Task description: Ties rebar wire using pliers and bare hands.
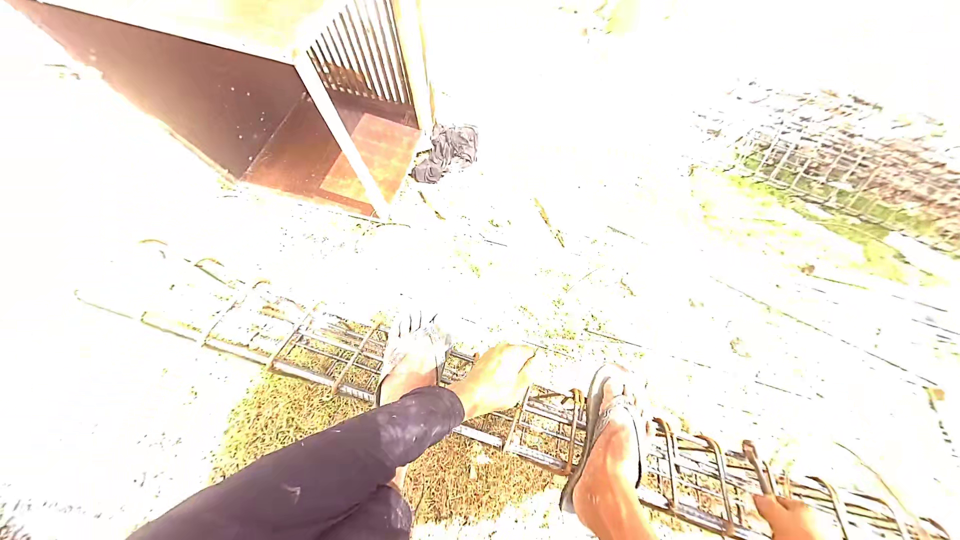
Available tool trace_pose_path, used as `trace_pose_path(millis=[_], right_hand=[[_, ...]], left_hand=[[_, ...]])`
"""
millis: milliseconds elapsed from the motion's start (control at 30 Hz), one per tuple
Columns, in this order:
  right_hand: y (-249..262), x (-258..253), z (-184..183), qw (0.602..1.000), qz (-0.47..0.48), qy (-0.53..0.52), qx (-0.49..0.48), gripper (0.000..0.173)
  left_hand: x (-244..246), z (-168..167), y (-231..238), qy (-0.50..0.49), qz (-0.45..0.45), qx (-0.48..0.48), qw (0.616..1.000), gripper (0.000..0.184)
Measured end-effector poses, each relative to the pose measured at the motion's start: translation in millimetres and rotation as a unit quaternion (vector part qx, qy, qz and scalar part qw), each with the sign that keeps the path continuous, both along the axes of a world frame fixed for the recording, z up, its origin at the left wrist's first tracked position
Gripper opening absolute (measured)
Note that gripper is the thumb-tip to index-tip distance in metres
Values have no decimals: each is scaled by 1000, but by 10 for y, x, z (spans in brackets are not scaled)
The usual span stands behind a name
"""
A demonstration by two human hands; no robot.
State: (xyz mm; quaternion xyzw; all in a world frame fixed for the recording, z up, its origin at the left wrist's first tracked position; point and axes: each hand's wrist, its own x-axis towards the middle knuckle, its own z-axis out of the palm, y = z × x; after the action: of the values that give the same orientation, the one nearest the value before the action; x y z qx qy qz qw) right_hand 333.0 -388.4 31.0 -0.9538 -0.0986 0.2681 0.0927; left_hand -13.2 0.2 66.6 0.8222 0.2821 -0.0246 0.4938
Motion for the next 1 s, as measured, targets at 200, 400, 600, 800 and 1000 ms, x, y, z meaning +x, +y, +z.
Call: trace_pose_path(millis=[200,400,600,800,1000], right_hand=[[451,-267,725,972,-2,143,184,20],[1395,-1262,1232,866,497,6,-59,28],[1874,-1852,763,751,621,-105,-196,33],[2070,-2128,515,750,587,-165,-258,79],[2110,-2204,550,749,583,-172,-264,78]], left_hand=[[38,-49,-76,-60,80,-136,986,43],[11,-132,-35,-75,96,-149,981,43],[26,-99,-25,-53,83,-121,988,43],[2,-124,-26,-60,84,-135,985,42],[-26,-81,-41,-62,73,-136,986,43]])
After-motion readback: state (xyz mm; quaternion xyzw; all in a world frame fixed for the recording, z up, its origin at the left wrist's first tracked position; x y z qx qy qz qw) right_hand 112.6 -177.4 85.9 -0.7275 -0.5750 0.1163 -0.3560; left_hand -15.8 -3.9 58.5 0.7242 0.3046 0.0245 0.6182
